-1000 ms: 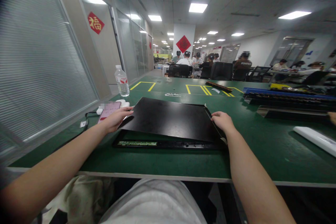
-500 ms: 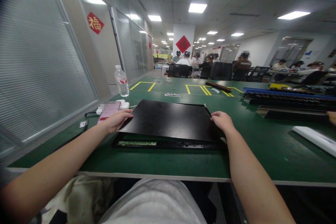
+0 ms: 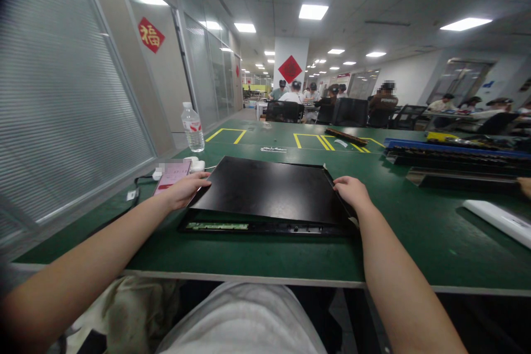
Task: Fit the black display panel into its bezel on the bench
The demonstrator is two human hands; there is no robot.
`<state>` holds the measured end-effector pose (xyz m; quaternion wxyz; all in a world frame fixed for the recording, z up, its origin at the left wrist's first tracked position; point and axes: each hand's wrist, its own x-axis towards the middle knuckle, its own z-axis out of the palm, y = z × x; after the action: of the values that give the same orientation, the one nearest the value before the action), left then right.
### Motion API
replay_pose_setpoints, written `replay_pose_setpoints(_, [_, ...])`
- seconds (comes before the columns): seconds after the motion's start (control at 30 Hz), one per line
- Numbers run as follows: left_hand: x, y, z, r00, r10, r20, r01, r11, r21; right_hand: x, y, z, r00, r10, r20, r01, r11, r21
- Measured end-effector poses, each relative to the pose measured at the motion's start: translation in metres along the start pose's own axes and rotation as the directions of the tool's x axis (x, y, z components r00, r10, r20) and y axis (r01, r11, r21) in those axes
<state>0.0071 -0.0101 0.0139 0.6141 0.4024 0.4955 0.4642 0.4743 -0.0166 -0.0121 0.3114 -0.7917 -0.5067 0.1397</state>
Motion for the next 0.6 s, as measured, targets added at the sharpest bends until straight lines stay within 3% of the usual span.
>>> replay_pose_setpoints(0.2, [0.0022, -0.0019, -0.0034, 1.000, 0.019, 0.002, -0.019, 1.000, 0.016, 0.0007, 0.0010, 0.0000, 1.000, 0.010, 0.006, -0.010, 1.000, 0.008])
replay_pose_setpoints(0.47, [0.0006, -0.0019, -0.0060, 0.991, 0.031, 0.127, -0.041, 0.996, 0.077, -0.0002, -0.0016, -0.0007, 1.000, -0.010, -0.002, 0.010, 1.000, -0.011])
replay_pose_setpoints(0.6, [0.0015, -0.0036, -0.0070, 0.991, 0.060, 0.120, -0.070, 0.994, 0.081, -0.0005, -0.0017, -0.0006, 1.000, -0.014, -0.004, 0.014, 1.000, -0.022])
